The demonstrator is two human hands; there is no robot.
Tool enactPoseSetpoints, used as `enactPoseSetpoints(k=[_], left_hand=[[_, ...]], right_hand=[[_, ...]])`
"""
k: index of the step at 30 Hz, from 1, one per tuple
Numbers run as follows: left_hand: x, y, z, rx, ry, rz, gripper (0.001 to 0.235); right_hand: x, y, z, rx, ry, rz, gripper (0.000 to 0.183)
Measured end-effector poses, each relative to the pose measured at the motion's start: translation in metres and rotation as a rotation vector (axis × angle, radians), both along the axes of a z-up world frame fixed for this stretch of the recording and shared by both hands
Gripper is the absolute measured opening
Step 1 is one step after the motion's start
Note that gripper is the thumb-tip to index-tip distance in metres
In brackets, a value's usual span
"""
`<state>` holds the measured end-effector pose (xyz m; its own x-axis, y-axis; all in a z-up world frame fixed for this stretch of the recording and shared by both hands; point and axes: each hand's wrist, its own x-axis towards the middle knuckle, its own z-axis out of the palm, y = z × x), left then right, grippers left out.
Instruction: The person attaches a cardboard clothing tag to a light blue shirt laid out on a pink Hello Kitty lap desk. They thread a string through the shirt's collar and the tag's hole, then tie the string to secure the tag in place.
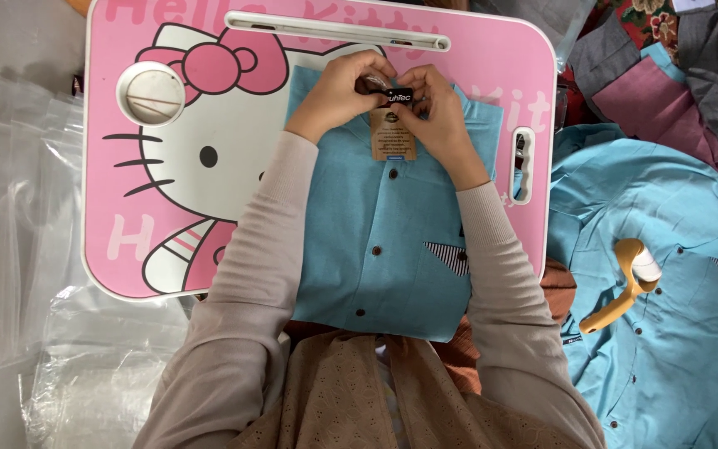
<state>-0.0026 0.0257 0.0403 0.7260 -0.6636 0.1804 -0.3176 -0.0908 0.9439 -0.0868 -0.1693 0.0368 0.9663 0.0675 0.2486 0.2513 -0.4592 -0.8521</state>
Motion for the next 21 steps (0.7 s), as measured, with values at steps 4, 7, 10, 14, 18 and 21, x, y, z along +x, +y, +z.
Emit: enactPoseSetpoints(k=[4, 7, 10, 14, 18, 21], left_hand=[[0.012, -0.010, -0.036, -0.135, -0.173, 0.045, 0.035], [0.009, -0.013, -0.035, -0.127, -0.259, 0.094, 0.032], [0.013, -0.020, -0.046, -0.085, -0.256, 0.146, 0.035], [0.027, -0.036, -0.078, 0.077, -0.288, 0.260, 0.048], [0.039, -0.050, -0.084, 0.591, -0.402, 0.560, 0.049], [0.017, -0.031, -0.063, -0.089, -0.201, 0.125, 0.035]], right_hand=[[0.007, -0.005, -0.019, -0.025, -0.073, 0.033, 0.035], [-0.001, 0.009, 0.004, -0.174, -0.179, -0.022, 0.025], [-0.001, 0.033, 0.047, -0.372, -0.457, -0.092, 0.030], [0.023, 0.088, 0.077, -0.552, -0.574, 0.059, 0.019], [0.069, 0.180, 0.073, -0.694, -0.614, 0.312, 0.019], [0.101, 0.262, 0.032, -0.781, -0.535, 0.392, 0.009]])
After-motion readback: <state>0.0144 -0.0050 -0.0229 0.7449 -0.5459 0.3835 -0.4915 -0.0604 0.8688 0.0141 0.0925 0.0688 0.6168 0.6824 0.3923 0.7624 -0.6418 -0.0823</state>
